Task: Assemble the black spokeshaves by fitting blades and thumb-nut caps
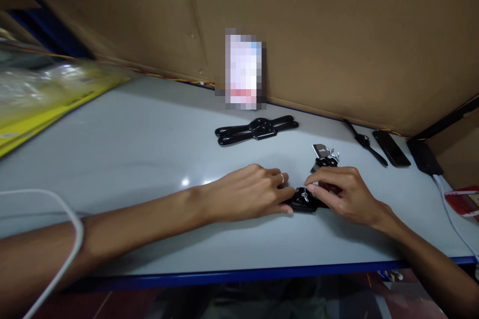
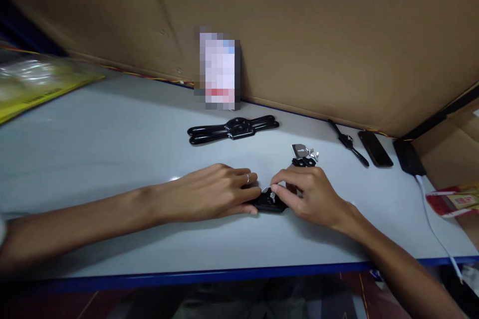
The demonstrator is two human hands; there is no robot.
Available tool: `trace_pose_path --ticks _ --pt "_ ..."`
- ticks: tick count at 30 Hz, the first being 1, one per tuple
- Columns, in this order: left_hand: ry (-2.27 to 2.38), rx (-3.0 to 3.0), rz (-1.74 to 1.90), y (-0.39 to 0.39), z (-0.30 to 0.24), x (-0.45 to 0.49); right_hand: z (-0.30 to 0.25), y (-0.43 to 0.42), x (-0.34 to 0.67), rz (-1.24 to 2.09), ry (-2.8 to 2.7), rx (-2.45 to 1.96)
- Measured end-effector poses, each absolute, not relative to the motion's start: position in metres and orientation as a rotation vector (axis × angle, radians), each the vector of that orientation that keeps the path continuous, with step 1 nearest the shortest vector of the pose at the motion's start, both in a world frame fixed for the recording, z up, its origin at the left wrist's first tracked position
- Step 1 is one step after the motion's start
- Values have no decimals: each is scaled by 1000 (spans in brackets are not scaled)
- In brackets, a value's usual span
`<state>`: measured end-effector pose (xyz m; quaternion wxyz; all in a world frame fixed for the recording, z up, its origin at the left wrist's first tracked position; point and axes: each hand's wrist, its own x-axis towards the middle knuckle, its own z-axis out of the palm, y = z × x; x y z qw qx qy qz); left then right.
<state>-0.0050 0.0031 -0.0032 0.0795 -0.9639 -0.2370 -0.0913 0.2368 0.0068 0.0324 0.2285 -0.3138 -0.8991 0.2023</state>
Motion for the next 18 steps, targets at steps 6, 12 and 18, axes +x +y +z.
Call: trace_pose_path --ticks 6,12,18 --pt "-708 -2882 -248 3 -3 -4 26 8 237 451 -2606 -764" --pt "-712 -2882 -260 4 -4 -5 17 5 233 156 -2627 -794" --pt "-725 -2912 -244 4 -5 -6 13 -2 230 -21 -2565 -786"
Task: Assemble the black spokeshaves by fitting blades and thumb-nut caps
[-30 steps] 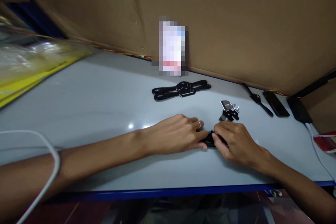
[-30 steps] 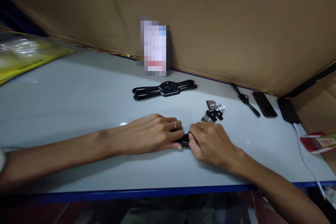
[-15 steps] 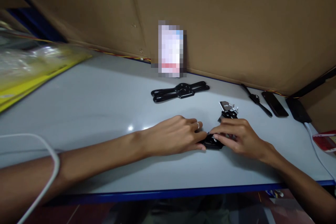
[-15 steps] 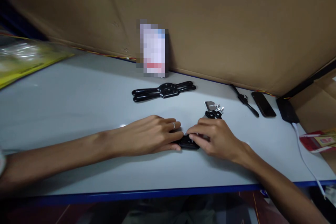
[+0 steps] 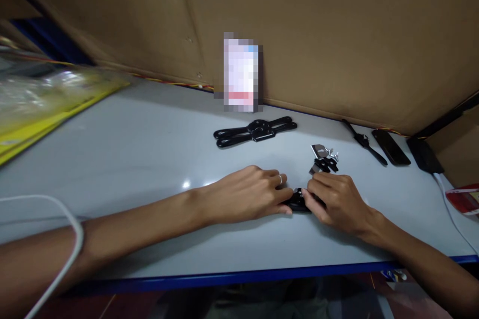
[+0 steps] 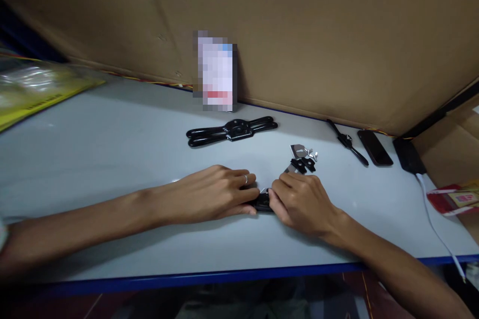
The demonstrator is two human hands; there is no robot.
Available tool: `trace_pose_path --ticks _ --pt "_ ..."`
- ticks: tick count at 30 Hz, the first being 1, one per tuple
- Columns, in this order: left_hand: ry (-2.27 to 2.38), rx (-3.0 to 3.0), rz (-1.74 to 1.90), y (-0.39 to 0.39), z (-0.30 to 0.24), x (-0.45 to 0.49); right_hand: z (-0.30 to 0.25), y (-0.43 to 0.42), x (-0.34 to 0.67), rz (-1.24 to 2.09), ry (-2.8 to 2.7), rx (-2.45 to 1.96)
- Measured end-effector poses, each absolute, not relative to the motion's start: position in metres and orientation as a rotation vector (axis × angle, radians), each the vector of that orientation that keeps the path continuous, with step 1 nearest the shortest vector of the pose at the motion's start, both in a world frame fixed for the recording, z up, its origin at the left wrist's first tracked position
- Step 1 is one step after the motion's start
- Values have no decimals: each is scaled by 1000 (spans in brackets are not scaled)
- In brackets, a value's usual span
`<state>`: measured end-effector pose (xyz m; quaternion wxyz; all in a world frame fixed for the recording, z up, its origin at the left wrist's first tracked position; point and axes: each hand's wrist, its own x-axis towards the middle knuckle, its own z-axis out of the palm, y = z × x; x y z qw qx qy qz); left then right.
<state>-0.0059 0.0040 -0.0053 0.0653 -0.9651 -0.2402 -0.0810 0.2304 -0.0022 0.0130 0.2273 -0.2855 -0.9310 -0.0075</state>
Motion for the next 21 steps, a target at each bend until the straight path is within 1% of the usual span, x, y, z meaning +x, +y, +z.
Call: trace_pose_path --ticks 4,6,13,18,21 --pt "-736 -2927 -231 4 -5 -6 19 -5 229 276 -2551 -731" --pt "-731 -2933 -242 4 -5 -6 22 -6 228 352 -2547 -699" --pt "-724 -2924 -248 4 -2 -6 20 0 234 204 -2508 -778" --pt "-720 -2927 -272 4 -3 -6 25 -1 232 344 -2528 -695" --pt "-711 -2919 -287 4 -4 -6 26 -2 232 275 -2540 -719"
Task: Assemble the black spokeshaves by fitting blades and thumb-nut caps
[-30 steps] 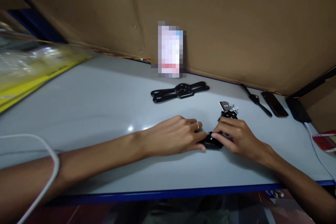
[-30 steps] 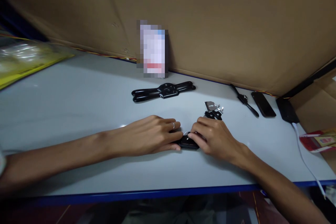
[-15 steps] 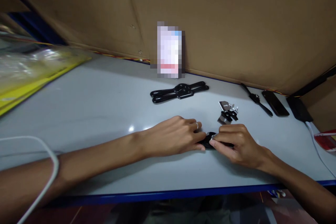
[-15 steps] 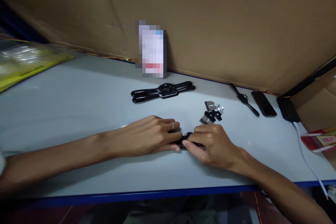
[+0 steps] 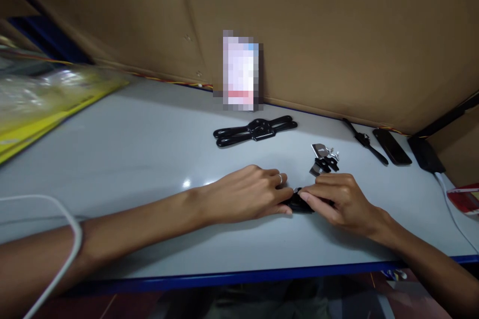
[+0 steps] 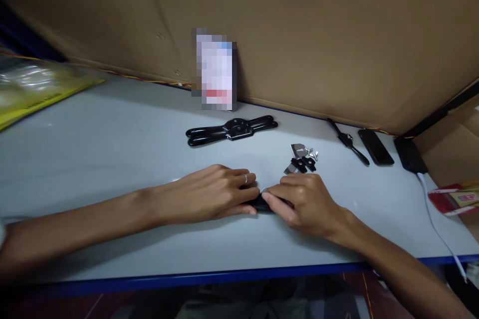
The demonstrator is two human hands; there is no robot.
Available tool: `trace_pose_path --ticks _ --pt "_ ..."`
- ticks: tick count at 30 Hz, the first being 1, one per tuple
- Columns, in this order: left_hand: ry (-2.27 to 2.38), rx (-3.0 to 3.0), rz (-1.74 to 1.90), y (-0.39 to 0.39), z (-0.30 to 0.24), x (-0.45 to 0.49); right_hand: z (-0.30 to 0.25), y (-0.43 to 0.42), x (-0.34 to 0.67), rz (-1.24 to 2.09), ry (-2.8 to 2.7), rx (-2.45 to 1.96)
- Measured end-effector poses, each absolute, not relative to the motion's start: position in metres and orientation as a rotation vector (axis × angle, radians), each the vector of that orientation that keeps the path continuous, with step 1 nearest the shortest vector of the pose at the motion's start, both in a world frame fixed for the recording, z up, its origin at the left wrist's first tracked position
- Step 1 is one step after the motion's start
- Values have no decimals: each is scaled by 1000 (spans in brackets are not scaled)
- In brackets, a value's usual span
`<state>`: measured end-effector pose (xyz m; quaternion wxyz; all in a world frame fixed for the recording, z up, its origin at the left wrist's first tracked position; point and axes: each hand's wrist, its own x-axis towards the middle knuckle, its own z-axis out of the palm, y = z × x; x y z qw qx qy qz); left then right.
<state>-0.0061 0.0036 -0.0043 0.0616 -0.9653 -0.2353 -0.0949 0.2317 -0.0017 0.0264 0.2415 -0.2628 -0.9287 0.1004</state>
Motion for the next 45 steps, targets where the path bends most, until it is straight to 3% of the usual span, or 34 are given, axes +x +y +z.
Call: trace_pose_path --ticks 12,17,22,31,36,45 --pt "-714 -2909 -270 3 -3 -6 24 -1 232 149 -2547 -744" --pt "-696 -2919 -315 4 -5 -7 23 -1 232 280 -2582 -679" --pt "-711 -2907 -300 4 -5 -7 23 0 233 140 -2575 -771" --pt "-708 -2907 -284 4 -3 -6 27 -1 233 239 -2500 -804" --pt "-708 -2901 -280 3 -4 -6 35 -4 235 452 -2390 -849" --pt "-690 -2900 -297 3 -3 -7 33 -8 236 321 -2399 -882"
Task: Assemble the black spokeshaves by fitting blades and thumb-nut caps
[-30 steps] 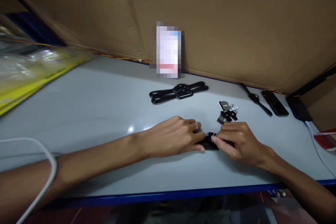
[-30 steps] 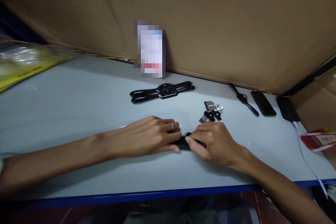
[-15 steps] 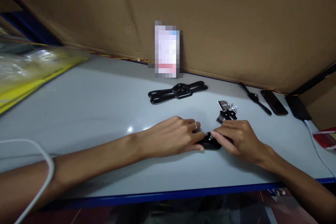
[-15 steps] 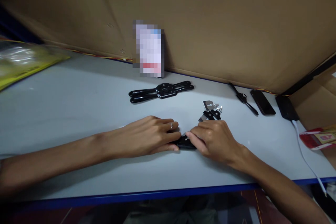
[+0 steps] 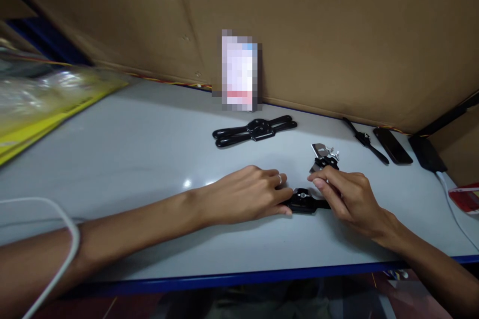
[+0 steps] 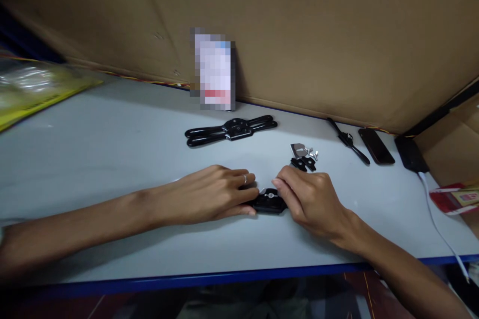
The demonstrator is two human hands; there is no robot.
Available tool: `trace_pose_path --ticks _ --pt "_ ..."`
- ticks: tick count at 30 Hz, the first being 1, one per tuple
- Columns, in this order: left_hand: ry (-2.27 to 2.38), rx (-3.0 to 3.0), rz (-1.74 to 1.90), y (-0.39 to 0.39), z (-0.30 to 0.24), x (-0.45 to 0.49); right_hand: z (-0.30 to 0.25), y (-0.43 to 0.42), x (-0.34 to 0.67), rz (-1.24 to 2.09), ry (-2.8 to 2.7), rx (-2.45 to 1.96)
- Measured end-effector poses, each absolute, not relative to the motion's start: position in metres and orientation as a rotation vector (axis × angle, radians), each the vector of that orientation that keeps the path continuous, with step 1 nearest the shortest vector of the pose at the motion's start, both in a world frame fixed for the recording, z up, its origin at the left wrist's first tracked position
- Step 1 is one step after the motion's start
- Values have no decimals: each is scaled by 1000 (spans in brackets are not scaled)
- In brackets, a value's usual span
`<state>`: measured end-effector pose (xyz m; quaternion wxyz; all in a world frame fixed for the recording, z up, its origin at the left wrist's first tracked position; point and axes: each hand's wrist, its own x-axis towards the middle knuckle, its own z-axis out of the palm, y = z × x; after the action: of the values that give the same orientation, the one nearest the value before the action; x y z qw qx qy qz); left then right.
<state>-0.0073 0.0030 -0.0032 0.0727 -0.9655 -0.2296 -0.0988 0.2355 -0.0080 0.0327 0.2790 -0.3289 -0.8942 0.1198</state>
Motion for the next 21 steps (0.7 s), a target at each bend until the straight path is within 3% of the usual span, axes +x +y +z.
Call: trace_pose_path --ticks 5,10,21 --pt "-707 -2923 -311 3 -4 -7 40 -8 235 767 -2312 -870" --pt "-716 -2922 -288 4 -4 -7 36 -5 235 574 -2295 -947" --pt "-726 -2921 -259 4 -4 -7 43 1 242 486 -2440 -986"
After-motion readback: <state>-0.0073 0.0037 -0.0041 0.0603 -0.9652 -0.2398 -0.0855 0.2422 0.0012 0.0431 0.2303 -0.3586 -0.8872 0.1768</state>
